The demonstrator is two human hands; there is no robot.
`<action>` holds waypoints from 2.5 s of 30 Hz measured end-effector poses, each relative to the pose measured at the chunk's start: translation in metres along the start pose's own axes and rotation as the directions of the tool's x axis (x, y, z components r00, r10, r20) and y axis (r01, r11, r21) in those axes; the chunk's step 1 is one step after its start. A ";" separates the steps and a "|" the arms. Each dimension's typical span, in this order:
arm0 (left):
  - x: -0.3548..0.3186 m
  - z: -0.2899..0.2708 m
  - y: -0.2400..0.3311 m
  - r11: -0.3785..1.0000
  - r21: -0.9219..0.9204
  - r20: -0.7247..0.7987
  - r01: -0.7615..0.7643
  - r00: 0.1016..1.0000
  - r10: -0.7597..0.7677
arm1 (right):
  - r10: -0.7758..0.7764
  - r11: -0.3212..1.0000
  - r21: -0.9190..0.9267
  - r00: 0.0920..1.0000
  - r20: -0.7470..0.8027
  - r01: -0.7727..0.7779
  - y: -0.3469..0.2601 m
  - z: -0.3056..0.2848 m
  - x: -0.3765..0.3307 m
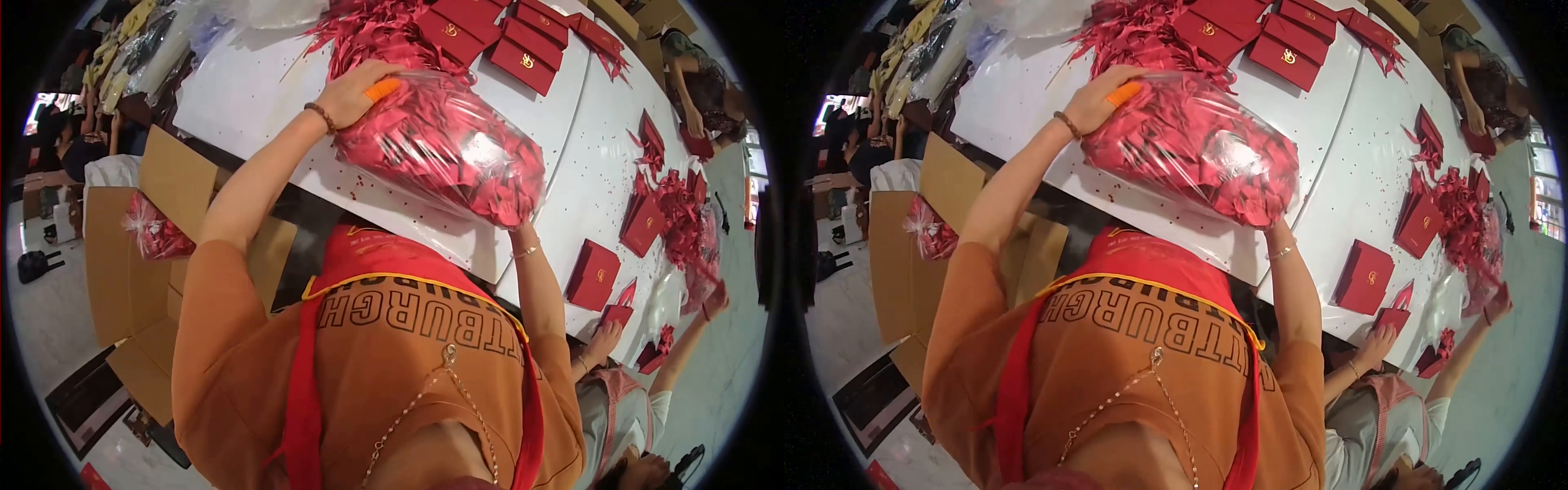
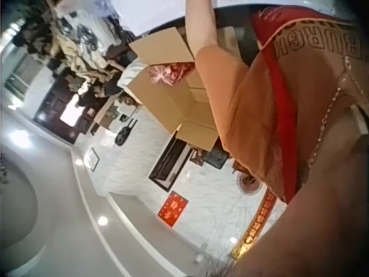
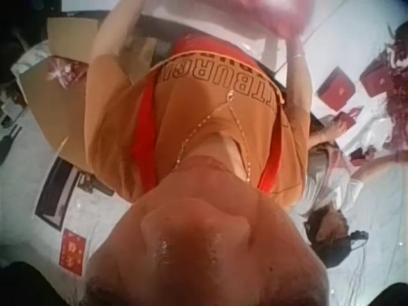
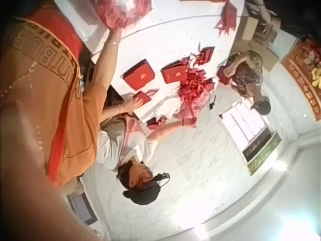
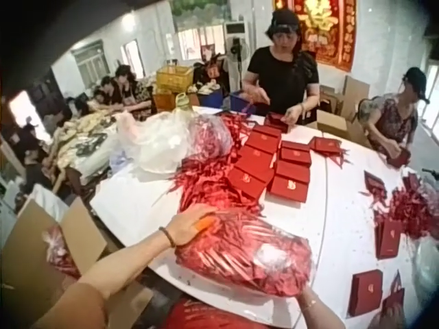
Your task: Packing small red gift boxes with ribbons into plastic bags.
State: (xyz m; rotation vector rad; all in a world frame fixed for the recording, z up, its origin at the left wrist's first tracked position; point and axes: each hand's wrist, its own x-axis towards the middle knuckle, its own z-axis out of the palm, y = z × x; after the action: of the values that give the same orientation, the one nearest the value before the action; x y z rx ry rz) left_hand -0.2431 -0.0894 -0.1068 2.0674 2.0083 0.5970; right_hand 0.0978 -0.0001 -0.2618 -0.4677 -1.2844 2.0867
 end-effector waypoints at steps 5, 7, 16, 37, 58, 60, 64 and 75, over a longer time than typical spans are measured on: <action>-0.019 0.027 -0.042 0.608 -0.793 -0.172 0.034 0.945 -0.278 | 0.059 0.996 0.061 0.998 0.016 -0.060 0.000 -0.017 -0.014; -0.034 0.052 -0.056 0.391 -0.916 -0.084 0.095 0.905 -0.417 | 0.080 0.993 0.085 0.997 0.023 -0.082 0.001 -0.022 -0.017; -0.066 0.091 -0.038 0.346 -0.930 -0.059 0.124 0.879 -0.473 | 0.183 0.979 0.062 0.974 0.130 -0.193 0.003 -0.024 -0.034; -0.075 0.121 -0.063 0.524 -0.626 0.272 0.578 0.791 -0.547 | 0.331 0.944 -0.115 0.879 0.344 -0.310 -0.034 -0.051 -0.040; -0.073 0.133 -0.002 -0.470 -0.883 0.287 0.022 0.815 -0.503 | 0.509 0.856 -0.359 0.732 0.453 -0.373 -0.075 -0.063 -0.035; -0.074 0.149 -0.009 0.173 -0.978 -0.014 0.113 0.798 -0.602 | 0.505 0.858 -0.366 0.724 0.470 -0.362 -0.070 -0.058 -0.040; -0.084 0.106 -0.016 0.894 -0.339 -0.334 0.294 0.851 -0.406 | 0.498 0.861 -0.376 0.721 0.482 -0.343 -0.064 -0.058 -0.029; -0.044 0.062 0.033 0.542 -0.809 -0.441 -0.229 0.845 -0.301 | 0.450 0.874 -0.401 0.766 0.458 -0.274 -0.064 -0.054 -0.017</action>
State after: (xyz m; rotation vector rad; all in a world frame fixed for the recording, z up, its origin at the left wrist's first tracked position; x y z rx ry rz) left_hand -0.1869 -0.1265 -0.1554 1.2753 1.4061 1.8802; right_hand 0.1634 0.0448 -0.2300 -0.2803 -2.0168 2.4584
